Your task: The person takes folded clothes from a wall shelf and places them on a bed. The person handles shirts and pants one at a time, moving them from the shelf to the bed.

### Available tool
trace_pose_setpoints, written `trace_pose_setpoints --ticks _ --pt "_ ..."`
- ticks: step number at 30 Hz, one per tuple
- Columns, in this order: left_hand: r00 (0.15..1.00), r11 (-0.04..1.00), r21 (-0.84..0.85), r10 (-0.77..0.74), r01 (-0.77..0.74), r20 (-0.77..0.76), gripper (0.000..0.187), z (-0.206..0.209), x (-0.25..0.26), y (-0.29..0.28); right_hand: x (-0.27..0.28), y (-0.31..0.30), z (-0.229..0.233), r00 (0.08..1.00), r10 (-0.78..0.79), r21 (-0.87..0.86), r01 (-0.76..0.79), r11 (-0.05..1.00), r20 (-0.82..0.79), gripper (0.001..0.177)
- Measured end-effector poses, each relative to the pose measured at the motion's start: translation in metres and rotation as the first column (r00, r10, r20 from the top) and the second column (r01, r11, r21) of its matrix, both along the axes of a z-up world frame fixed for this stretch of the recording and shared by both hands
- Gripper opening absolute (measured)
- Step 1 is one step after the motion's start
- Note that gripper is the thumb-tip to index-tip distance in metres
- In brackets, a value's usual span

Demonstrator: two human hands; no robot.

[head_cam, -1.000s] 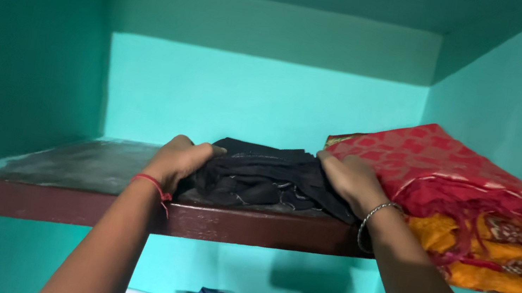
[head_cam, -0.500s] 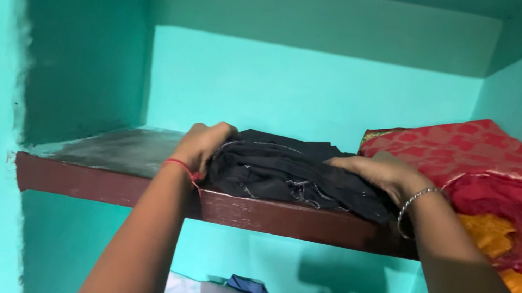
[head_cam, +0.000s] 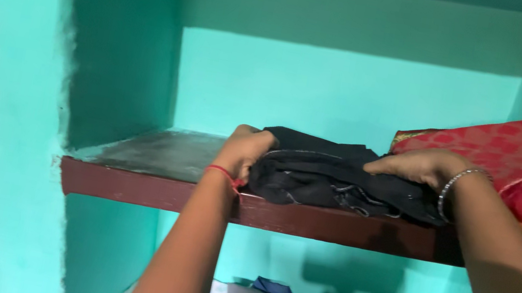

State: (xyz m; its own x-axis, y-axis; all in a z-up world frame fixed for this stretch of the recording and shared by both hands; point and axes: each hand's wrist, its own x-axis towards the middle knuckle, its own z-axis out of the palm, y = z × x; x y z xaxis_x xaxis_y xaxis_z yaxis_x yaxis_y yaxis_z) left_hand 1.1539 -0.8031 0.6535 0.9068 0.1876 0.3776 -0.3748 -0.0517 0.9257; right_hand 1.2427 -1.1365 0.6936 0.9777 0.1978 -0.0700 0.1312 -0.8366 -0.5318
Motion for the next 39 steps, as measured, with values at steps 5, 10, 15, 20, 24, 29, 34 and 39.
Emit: trace_pose_setpoints --ticks 5,10,15,20,24,29,34,39 --pt "0.999 0.992 -0.119 -0.050 0.049 -0.010 0.024 0.002 0.000 -0.006 -0.019 0.010 0.000 0.992 0.018 0.229 0.011 0.973 -0.127 0.078" --pt "0.985 0.977 -0.143 -0.166 0.159 -0.042 0.018 0.004 0.000 -0.002 -0.062 0.027 0.012 0.977 -0.183 -0.035 0.188 0.982 0.107 0.074" --pt "0.890 0.832 -0.394 -0.451 0.391 -0.069 0.016 0.012 -0.018 -0.004 -0.092 0.040 0.015 0.979 -0.205 0.102 0.206 0.973 -0.017 0.055" --pt "0.825 0.722 -0.553 -0.555 0.417 -0.103 0.028 0.017 -0.033 0.001 -0.106 0.035 -0.005 0.969 -0.242 0.528 0.176 0.831 0.058 0.036" --pt "0.848 0.763 -0.503 -0.520 0.407 -0.101 0.021 0.014 -0.017 0.002 -0.129 0.025 -0.021 0.954 -0.294 0.682 0.253 0.686 -0.058 0.038" --pt "0.953 0.946 -0.195 -0.284 0.260 -0.106 0.022 0.010 -0.027 0.002 -0.155 0.041 -0.019 0.918 -0.382 0.676 0.217 0.704 0.104 0.043" --pt "0.993 0.989 0.140 -0.038 0.053 -0.107 0.024 0.010 -0.045 0.009 -0.151 0.045 -0.014 0.919 -0.325 0.553 0.156 0.818 0.223 0.049" --pt "0.996 0.952 0.300 0.078 -0.059 -0.052 0.024 0.006 -0.067 0.014 -0.153 0.049 -0.015 0.915 -0.249 0.474 0.074 0.878 0.318 0.055"
